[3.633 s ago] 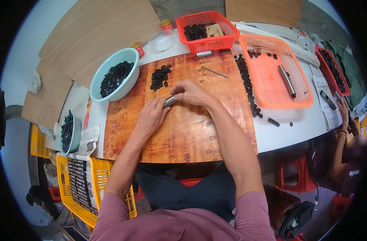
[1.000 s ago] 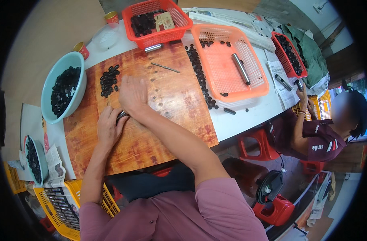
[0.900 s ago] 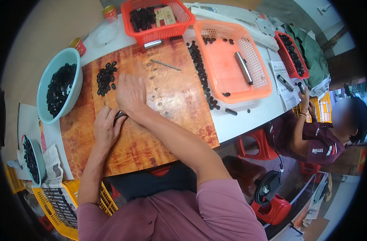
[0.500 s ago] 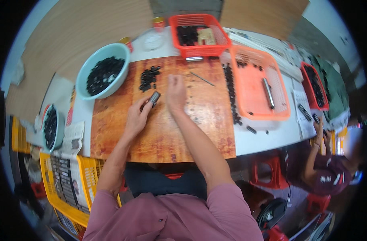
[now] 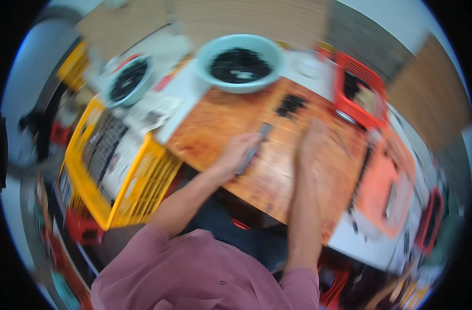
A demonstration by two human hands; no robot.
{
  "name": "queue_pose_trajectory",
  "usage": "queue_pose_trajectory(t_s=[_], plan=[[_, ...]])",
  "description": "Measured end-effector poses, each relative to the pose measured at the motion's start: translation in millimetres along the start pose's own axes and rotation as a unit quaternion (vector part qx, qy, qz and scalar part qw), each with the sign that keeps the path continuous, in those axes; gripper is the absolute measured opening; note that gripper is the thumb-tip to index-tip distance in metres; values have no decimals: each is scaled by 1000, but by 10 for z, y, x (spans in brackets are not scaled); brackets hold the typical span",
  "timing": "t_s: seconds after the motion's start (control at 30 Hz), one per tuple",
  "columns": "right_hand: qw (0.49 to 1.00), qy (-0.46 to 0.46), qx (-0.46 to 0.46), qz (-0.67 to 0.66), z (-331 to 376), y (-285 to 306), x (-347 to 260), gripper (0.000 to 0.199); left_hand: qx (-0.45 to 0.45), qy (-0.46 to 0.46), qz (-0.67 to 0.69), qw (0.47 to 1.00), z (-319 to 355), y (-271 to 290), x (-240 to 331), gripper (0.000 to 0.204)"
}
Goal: The person inserts small black cylindrical pieces into a metal tube using a thin metal rod. They repeatedly place the filled tube into a yellow basket and continue the process with additional pieces from a bowl on the table.
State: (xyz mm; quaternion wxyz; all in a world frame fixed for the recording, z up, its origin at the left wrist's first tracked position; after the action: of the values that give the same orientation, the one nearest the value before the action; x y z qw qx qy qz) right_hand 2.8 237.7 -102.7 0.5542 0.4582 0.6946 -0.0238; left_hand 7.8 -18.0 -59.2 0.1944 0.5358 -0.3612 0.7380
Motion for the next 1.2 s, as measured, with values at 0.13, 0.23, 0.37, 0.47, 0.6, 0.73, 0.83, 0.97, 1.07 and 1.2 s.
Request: queue_pose_trajectory(t_s=[0.13, 0.23, 0.37, 0.47, 0.6, 0.73, 0.83, 0.97, 1.07, 1.2], plan=[[993, -59, -13, -102, 2, 32, 63, 39, 22, -29, 2, 999, 161, 93, 90, 34], [992, -43, -17, -118, -26, 132, 125, 44, 51, -69, 14, 996, 518, 297, 344, 35], [991, -29, -33, -127, -88, 50, 213, 42, 143, -133, -33, 980, 1140, 944, 658, 31], [994, -25, -47, -99, -124, 1, 299, 42, 288, -136, -170, 933, 1867, 1578, 1056, 29], [991, -50, -81, -92, -127, 39, 361, 41, 500, -11, -290, 816, 2958, 2381, 1417, 56], [991, -58, -87, -81, -93, 17, 226, 40, 568, 111, -453, 678, 3988, 3365, 1149, 43], [988, -65, -123, -65, -117, -59, 312, 40, 580, 161, -365, 710, 4631, 3918, 663, 36], [986, -80, -141, -48, -157, -51, 415, 41, 571, -49, -63, 817, 4496, 3602, 742, 37], [991, -38, -118, -42, -181, -52, 423, 41, 514, 14, -145, 845, 4345, 3512, 913, 37], [984, -79, -156, -40, -162, -91, 401, 40, 350, 123, -515, 772, 4241, 3458, 964, 41]])
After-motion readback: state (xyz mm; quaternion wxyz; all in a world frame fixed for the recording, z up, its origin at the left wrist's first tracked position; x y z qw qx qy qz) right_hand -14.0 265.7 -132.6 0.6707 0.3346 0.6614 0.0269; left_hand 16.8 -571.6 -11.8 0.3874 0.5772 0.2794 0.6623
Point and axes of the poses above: each hand's wrist, its own z-axis away from the middle knuckle, its own y-axis out of the back of the hand, x = y × z, the point moved 6 cm from there along -z, towards the middle knuckle, and after that the axes turned 15 degrees about -x, right-handed, at the moved point
